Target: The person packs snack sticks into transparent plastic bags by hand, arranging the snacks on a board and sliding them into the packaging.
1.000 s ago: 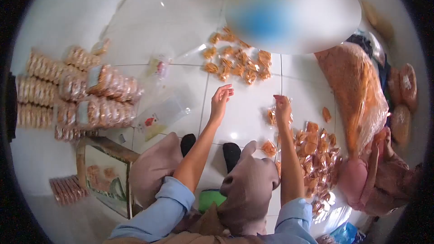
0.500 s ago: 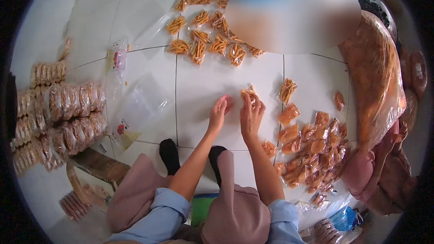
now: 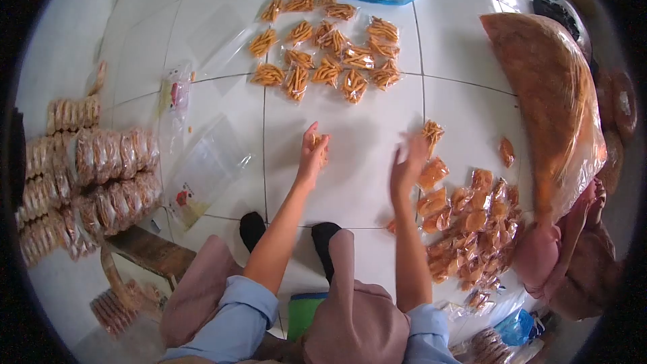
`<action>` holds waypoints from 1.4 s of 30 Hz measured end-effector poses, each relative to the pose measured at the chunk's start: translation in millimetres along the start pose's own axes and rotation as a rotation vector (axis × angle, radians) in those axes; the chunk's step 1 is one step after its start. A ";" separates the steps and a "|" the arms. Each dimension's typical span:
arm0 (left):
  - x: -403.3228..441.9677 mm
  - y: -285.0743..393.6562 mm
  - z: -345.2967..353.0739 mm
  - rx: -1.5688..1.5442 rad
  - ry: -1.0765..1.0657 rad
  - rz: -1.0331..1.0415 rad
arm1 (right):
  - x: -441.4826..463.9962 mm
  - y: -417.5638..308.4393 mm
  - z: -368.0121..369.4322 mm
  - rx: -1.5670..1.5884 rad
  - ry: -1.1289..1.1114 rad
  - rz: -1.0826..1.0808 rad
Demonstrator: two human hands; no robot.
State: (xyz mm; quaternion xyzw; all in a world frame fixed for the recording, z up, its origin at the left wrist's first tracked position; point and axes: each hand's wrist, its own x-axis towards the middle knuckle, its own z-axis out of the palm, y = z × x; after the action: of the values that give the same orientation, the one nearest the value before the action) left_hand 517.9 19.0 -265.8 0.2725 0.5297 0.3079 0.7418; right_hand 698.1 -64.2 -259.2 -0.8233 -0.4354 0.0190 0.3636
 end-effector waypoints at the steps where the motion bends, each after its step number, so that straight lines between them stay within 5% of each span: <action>1: 0.4 0.9 -4.5 0.009 0.019 0.007 | 7.9 22.9 3.0 -0.271 0.033 0.053; 5: 6.9 -3.1 -11.0 -0.060 -0.003 0.050 | 9.9 48.5 22.9 -0.388 -0.028 0.025; 10: 7.8 -0.9 -13.4 -0.100 -0.027 0.068 | -15.3 -17.6 37.0 -0.192 -0.248 -0.203; 13: 4.0 12.2 -20.8 -0.107 -0.027 0.080 | -20.3 -41.1 39.3 -0.041 -0.391 -0.142; 16: 5.8 32.7 -34.7 -0.099 -0.048 0.122 | 1.3 -68.3 17.5 0.479 -0.689 0.053; 20: 5.2 49.8 -51.7 -0.093 -0.267 0.001 | 38.0 -81.4 3.8 0.476 -1.028 -0.164; 22: -4.1 54.8 -49.4 -0.114 -0.407 -0.071 | 44.5 -94.3 11.4 0.547 -1.167 0.073; 25: -21.3 63.1 -39.5 -0.311 -0.537 -0.091 | 43.9 -104.3 31.1 0.513 -1.024 -0.005; 28: -13.8 48.2 -52.0 -0.151 -0.670 -0.176 | 43.2 -119.0 38.7 0.390 -0.999 -0.022; 30: -10.9 44.1 -59.0 -0.155 -0.674 -0.283 | 38.2 -113.9 50.4 0.480 -0.822 -0.357; 32: -13.7 42.2 -62.3 -0.143 -0.595 -0.208 | 42.3 -113.1 51.0 0.534 -0.915 -0.356; 34: -21.0 46.8 -60.0 -0.234 -0.584 -0.200 | 43.9 -118.1 48.0 0.728 -1.274 0.068; 40: -7.0 28.8 -85.2 -0.284 -0.484 -0.177 | 34.7 -114.0 83.8 0.712 -1.239 -0.108; 42: -11.1 38.8 -93.0 -0.341 -0.386 -0.060 | 41.9 -110.9 109.1 0.661 -0.963 -0.084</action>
State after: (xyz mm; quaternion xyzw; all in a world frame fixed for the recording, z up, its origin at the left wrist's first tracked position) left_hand 419.9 43.8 -257.6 0.1813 0.3265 0.3131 0.8732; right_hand 608.1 69.4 -259.2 -0.5470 -0.5550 0.5111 0.3627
